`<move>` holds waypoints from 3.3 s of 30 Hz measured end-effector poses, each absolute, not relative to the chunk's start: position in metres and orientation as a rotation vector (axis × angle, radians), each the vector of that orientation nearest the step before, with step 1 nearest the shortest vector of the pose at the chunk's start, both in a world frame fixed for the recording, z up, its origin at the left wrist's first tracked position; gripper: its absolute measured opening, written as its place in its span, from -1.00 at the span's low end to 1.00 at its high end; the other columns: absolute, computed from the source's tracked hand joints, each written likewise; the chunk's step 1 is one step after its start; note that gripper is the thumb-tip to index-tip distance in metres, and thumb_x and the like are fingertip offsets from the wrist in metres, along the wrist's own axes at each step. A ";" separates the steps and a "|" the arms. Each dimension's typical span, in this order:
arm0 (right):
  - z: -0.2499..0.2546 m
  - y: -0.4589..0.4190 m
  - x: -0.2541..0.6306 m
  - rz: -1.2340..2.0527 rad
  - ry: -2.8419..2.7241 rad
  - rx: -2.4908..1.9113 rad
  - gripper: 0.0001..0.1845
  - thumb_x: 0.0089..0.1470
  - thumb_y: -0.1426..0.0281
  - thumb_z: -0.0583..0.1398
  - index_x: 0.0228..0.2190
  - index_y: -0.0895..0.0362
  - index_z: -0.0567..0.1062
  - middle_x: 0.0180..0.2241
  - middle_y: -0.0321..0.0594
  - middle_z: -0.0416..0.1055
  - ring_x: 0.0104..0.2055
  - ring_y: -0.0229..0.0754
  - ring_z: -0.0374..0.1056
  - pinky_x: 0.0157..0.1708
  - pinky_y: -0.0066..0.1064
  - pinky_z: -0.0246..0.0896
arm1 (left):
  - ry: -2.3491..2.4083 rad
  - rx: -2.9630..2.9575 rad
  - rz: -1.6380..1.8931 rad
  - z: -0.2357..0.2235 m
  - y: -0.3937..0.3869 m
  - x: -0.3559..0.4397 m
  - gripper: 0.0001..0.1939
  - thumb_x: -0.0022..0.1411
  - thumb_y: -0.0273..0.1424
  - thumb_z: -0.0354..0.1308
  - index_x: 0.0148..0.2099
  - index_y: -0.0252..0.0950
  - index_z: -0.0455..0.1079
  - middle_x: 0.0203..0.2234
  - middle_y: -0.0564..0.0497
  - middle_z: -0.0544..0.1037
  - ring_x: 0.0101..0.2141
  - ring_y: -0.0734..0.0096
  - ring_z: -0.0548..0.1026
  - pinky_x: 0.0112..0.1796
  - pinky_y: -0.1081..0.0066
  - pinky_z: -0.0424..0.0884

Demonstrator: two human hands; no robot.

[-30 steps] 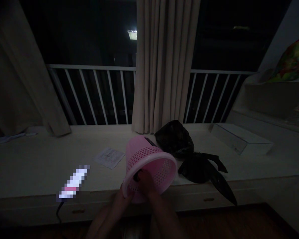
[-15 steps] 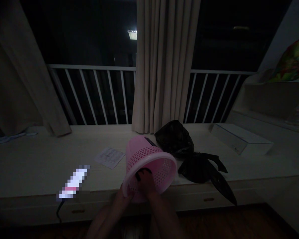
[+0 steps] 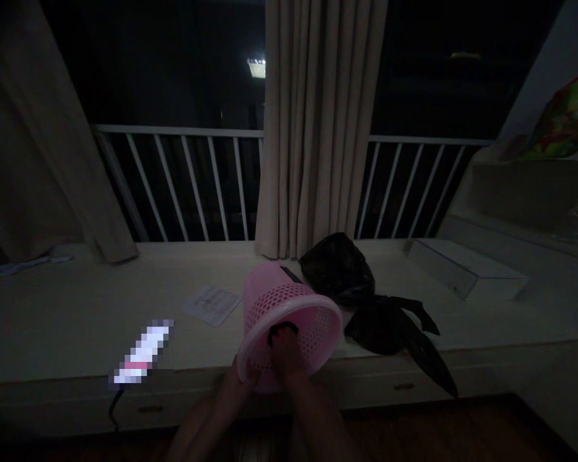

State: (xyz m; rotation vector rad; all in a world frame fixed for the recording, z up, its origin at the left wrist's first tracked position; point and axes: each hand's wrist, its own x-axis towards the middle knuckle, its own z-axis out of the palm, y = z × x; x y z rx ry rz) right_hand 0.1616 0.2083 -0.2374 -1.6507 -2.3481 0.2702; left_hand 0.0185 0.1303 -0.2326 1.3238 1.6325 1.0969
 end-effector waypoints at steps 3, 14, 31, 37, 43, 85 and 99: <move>-0.239 0.207 0.161 0.283 -2.331 -1.688 -0.56 0.21 0.56 0.04 0.04 0.23 0.55 0.11 0.03 0.43 0.13 -0.03 0.31 0.18 -0.23 0.08 | 1.599 1.345 1.134 -0.236 0.131 0.017 -0.59 -0.01 -0.19 0.24 -0.12 -0.28 0.37 -0.32 -0.12 0.62 -0.14 0.01 0.60 -0.11 0.16 0.53; -0.227 0.202 0.157 0.220 -2.453 -1.646 -0.59 0.24 0.43 0.06 0.04 0.09 0.56 0.06 -0.03 0.46 0.10 -0.01 0.34 0.09 -0.21 0.20 | 1.550 1.354 1.124 -0.222 0.127 0.019 -0.57 -0.03 -0.16 0.14 -0.12 -0.25 0.30 -0.34 -0.12 0.61 -0.18 0.02 0.59 -0.15 0.18 0.51; -0.237 0.205 0.158 0.203 -2.321 -1.733 -0.63 0.30 0.43 0.03 -0.03 0.10 0.58 0.02 -0.05 0.48 0.08 -0.01 0.33 0.11 -0.11 0.10 | 1.567 1.348 1.080 -0.223 0.127 0.018 -0.56 0.00 -0.20 0.15 -0.08 -0.30 0.30 -0.29 -0.18 0.62 -0.15 -0.02 0.61 -0.12 0.14 0.52; -0.236 0.207 0.161 0.282 -2.315 -1.679 -0.58 0.22 0.55 0.04 0.00 0.20 0.56 0.07 0.01 0.46 0.11 -0.01 0.31 0.16 -0.19 0.08 | 1.605 1.320 1.060 -0.221 0.127 0.017 -0.57 -0.05 -0.19 0.22 -0.12 -0.26 0.32 -0.34 -0.10 0.62 -0.15 -0.02 0.60 -0.13 0.16 0.52; -0.242 0.206 0.161 0.206 -2.273 -1.721 -0.60 0.21 0.53 0.05 -0.03 0.16 0.58 0.06 0.05 0.44 0.10 0.02 0.30 0.14 -0.15 0.09 | 1.606 1.313 1.084 -0.220 0.127 0.019 -0.55 -0.04 -0.20 0.21 -0.10 -0.29 0.33 -0.33 -0.13 0.62 -0.17 -0.02 0.61 -0.14 0.15 0.52; -0.228 0.202 0.160 0.215 -2.212 -1.790 -0.64 0.29 0.43 0.05 -0.04 0.15 0.59 0.01 0.03 0.46 0.09 0.03 0.31 0.10 -0.20 0.16 | 1.616 1.359 1.073 -0.220 0.126 0.018 -0.51 0.03 -0.21 0.26 -0.02 -0.31 0.36 -0.25 -0.15 0.64 -0.11 -0.01 0.61 -0.09 0.17 0.53; -0.226 0.201 0.161 0.309 -2.288 -1.746 -0.58 0.19 0.48 0.06 0.02 0.23 0.54 0.08 0.08 0.43 0.11 0.04 0.32 0.15 -0.17 0.14 | 1.603 1.374 1.131 -0.237 0.131 0.016 -0.54 -0.01 -0.19 0.17 -0.07 -0.29 0.32 -0.31 -0.11 0.63 -0.18 0.01 0.61 -0.17 0.18 0.54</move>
